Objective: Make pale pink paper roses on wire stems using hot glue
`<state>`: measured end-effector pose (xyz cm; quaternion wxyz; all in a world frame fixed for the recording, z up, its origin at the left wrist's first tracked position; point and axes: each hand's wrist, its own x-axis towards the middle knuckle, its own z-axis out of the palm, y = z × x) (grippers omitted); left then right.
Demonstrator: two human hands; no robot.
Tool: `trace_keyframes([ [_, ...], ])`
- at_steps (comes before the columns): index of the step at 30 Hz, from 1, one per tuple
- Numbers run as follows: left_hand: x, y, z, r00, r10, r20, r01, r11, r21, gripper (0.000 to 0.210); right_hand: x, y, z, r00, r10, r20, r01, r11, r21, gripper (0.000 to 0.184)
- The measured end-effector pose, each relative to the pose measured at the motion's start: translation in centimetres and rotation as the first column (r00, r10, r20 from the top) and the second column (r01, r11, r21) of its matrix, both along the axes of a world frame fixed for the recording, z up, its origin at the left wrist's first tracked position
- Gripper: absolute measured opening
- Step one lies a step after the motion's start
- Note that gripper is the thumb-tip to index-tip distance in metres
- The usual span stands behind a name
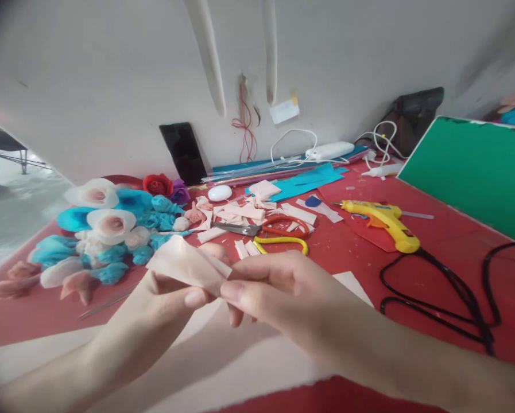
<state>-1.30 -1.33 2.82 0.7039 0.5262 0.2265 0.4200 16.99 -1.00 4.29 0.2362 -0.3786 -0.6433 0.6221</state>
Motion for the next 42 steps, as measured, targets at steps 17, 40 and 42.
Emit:
trace_keyframes([
  [17, -0.4, -0.2, -0.5, 0.984, 0.144, -0.102, -0.14, 0.989, 0.044, 0.007, -0.6, -1.4, -0.3, 0.923, -0.384, 0.03, 0.19, 0.521, 0.832, 0.006],
  [40, -0.1, -0.9, -0.2, 0.96, 0.245, -0.135, -0.232, 0.967, 0.107, 0.006, -0.1, -1.8, 0.2, 0.917, -0.4, -0.016, 0.125, 0.249, 0.96, 0.014],
  [42, -0.1, -0.9, -0.3, 0.966, 0.229, -0.118, -0.217, 0.971, 0.103, 0.008, -0.2, -1.9, 0.3, 0.914, -0.406, -0.002, 0.129, 0.287, 0.949, 0.014],
])
